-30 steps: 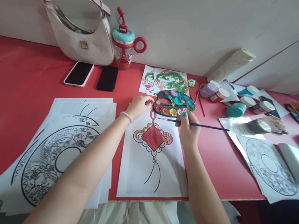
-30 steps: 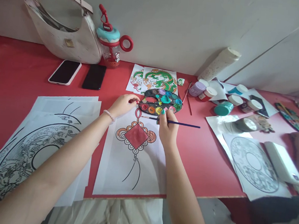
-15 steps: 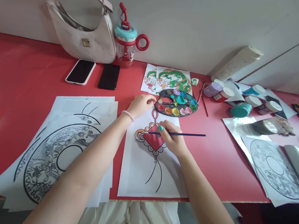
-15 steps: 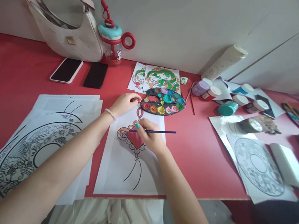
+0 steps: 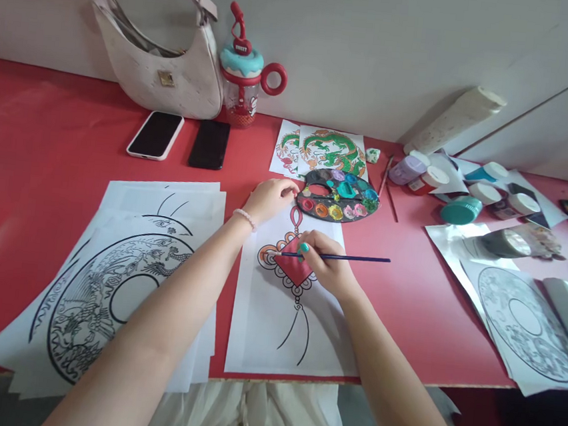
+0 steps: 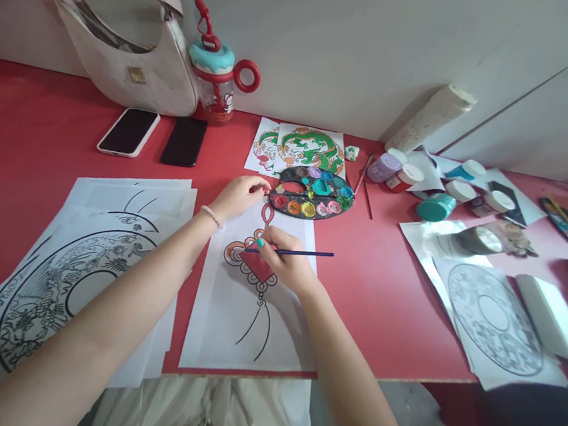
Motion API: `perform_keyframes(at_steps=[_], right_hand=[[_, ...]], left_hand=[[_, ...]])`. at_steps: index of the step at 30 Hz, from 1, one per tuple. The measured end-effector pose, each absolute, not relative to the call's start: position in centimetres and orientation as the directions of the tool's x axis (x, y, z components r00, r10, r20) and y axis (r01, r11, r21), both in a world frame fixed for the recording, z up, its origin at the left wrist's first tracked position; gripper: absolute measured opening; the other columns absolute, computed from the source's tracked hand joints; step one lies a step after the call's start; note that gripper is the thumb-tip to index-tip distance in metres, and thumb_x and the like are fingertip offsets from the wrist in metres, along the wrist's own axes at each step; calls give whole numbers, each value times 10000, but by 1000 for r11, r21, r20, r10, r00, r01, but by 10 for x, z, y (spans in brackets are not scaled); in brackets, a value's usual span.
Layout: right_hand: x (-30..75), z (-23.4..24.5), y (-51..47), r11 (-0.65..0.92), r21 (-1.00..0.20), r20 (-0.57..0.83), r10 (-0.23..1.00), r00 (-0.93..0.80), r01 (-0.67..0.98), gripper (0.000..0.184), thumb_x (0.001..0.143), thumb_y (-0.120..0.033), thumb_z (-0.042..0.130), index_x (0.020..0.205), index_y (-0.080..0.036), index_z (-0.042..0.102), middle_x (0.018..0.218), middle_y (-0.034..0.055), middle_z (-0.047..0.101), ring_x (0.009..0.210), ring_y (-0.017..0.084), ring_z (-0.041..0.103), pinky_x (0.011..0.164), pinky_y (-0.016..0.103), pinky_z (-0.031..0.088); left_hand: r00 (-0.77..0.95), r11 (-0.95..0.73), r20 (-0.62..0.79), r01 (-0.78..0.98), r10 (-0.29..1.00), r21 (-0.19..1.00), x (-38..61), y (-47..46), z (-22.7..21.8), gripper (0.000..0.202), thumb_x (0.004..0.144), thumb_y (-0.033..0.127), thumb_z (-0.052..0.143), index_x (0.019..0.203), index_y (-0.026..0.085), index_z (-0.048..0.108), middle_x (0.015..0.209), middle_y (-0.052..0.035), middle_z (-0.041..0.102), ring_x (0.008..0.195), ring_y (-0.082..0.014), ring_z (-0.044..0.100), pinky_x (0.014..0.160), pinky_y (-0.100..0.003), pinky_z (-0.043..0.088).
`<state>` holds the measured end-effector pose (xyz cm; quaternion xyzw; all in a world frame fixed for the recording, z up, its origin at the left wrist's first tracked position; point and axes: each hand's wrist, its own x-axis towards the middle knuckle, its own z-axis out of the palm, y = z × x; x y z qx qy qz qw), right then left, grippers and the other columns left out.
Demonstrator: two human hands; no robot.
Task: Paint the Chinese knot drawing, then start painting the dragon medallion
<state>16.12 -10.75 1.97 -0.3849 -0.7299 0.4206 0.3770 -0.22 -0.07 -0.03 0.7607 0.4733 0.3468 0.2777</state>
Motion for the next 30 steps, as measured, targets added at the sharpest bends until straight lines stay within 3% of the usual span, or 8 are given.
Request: perform_keyframes(at_steps=[30], right_hand=[[161, 25, -108, 340, -896, 174, 860, -479, 285, 296, 910, -343, 396, 652, -201, 374, 606, -22, 386, 569, 105, 347, 549, 268, 309]], left_hand=[[311, -397, 264, 527, 913, 751, -3, 2, -5, 205, 839, 191, 466, 929, 187, 650, 870, -35, 698, 809, -158, 628, 718, -268, 476]])
